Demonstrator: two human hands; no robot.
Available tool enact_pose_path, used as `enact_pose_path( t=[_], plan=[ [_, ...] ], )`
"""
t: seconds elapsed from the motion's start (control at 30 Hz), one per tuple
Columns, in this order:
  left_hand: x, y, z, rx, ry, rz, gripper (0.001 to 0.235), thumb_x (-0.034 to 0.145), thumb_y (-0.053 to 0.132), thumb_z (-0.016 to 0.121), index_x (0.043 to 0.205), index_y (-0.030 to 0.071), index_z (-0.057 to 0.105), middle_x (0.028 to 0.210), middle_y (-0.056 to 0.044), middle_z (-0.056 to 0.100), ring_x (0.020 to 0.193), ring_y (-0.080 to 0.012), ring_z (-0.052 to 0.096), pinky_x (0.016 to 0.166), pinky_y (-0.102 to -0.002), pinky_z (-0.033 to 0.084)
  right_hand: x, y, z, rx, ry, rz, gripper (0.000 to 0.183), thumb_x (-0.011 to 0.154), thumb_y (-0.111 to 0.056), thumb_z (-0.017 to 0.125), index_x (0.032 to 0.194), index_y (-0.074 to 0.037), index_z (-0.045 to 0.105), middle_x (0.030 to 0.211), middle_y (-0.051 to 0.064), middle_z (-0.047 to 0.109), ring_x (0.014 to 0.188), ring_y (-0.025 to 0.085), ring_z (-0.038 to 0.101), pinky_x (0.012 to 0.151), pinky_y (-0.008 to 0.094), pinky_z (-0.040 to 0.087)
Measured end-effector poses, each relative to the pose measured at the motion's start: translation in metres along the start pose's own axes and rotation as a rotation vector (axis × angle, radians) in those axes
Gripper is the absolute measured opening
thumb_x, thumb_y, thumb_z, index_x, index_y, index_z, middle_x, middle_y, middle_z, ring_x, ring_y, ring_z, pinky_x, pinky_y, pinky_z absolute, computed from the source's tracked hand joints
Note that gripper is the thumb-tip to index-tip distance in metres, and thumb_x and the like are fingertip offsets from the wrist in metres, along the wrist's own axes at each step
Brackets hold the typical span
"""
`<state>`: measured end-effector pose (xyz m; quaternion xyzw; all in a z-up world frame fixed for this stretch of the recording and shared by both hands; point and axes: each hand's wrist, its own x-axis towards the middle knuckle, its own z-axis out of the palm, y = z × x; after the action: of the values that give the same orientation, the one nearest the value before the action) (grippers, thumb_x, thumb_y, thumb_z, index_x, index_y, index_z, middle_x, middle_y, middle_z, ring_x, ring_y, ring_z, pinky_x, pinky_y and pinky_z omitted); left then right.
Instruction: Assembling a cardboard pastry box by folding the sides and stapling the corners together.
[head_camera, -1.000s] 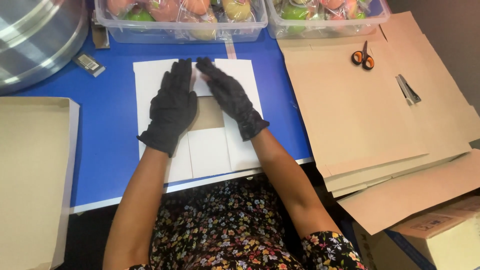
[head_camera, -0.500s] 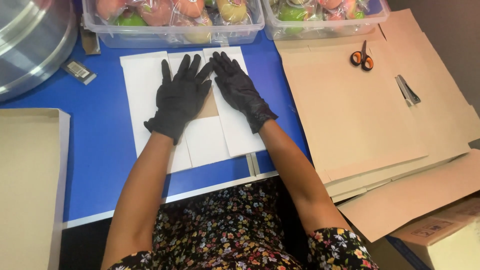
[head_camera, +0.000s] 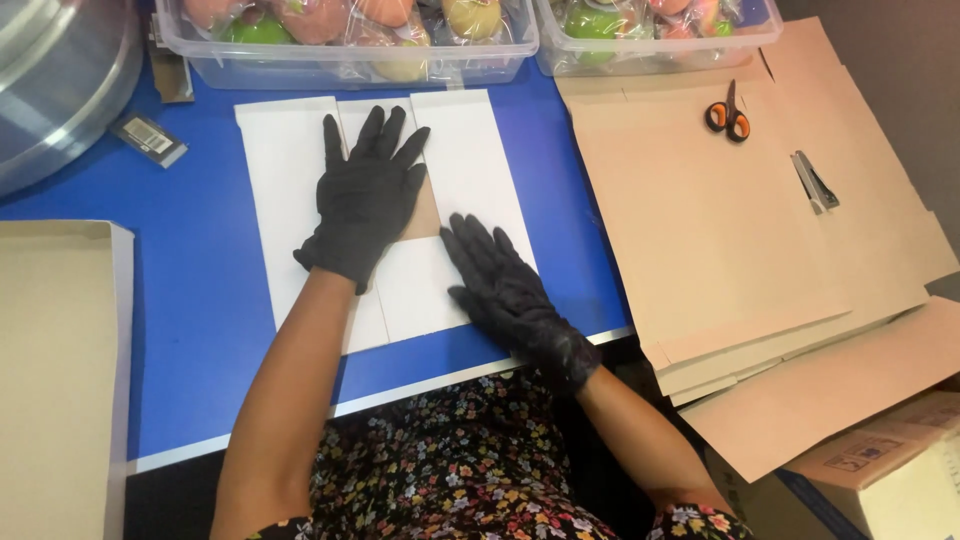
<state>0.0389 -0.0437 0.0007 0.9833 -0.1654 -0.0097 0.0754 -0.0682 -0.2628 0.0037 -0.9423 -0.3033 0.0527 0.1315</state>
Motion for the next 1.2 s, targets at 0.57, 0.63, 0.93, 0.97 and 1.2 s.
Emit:
enact_pose_path(
  t=[0.57, 0.63, 0.93, 0.97, 1.2],
  plan=[
    [0.004, -0.004, 0.009, -0.023, 0.031, 0.017, 0.061, 0.109, 0.06, 0.011, 0.164, 0.036, 0.024, 0.172, 0.006, 0.021, 0.159, -0.0215, 0.013, 0.126, -0.062, -0.004, 0.138, 0.085, 0.005, -0.017, 0.147, 0.083, 0.058, 0.113, -0.033, 0.039, 0.166, -0.016, 0.022, 0.171, 0.013, 0.021, 0.158, 0.031, 0.016, 0.129, 0.046, 0.009],
    [-0.001, 0.001, -0.002, -0.023, 0.03, 0.008, 0.069, 0.105, 0.069, 0.014, 0.163, 0.035, 0.027, 0.172, 0.005, 0.022, 0.159, -0.022, 0.013, 0.126, -0.062, -0.006, 0.158, 0.098, 0.016, -0.053, 0.18, 0.104, 0.059, 0.113, -0.037, 0.038, 0.167, -0.019, 0.022, 0.172, 0.011, 0.021, 0.159, 0.029, 0.016, 0.129, 0.047, 0.01],
    [-0.006, 0.004, -0.007, -0.128, 0.027, 0.01, 0.081, 0.101, 0.081, 0.012, 0.163, 0.032, 0.03, 0.17, 0.003, 0.027, 0.158, -0.0219, 0.015, 0.126, -0.063, -0.004, 0.033, 0.02, 0.011, -0.102, 0.199, 0.053, 0.061, 0.111, -0.041, 0.037, 0.166, -0.018, 0.023, 0.171, 0.013, 0.022, 0.157, 0.031, 0.019, 0.128, 0.047, 0.015],
    [-0.009, 0.004, -0.018, -0.152, -0.016, 0.002, 0.081, 0.1, 0.082, 0.015, 0.162, 0.032, 0.03, 0.17, 0.004, 0.027, 0.158, -0.0209, 0.015, 0.126, -0.061, -0.005, 0.01, -0.002, 0.001, -0.128, 0.178, 0.023, 0.062, 0.11, -0.038, 0.041, 0.165, -0.016, 0.023, 0.17, 0.015, 0.023, 0.156, 0.033, 0.021, 0.126, 0.048, 0.017],
    [-0.012, 0.009, -0.021, -0.163, -0.038, 0.068, 0.082, 0.098, 0.083, 0.021, 0.16, 0.031, 0.034, 0.169, 0.003, 0.03, 0.157, -0.0215, 0.02, 0.126, -0.061, -0.003, -0.024, 0.009, 0.012, -0.09, 0.035, 0.091, 0.073, 0.101, -0.053, 0.045, 0.165, -0.024, 0.023, 0.171, 0.005, 0.022, 0.156, 0.027, 0.018, 0.126, 0.045, 0.015]
  ],
)
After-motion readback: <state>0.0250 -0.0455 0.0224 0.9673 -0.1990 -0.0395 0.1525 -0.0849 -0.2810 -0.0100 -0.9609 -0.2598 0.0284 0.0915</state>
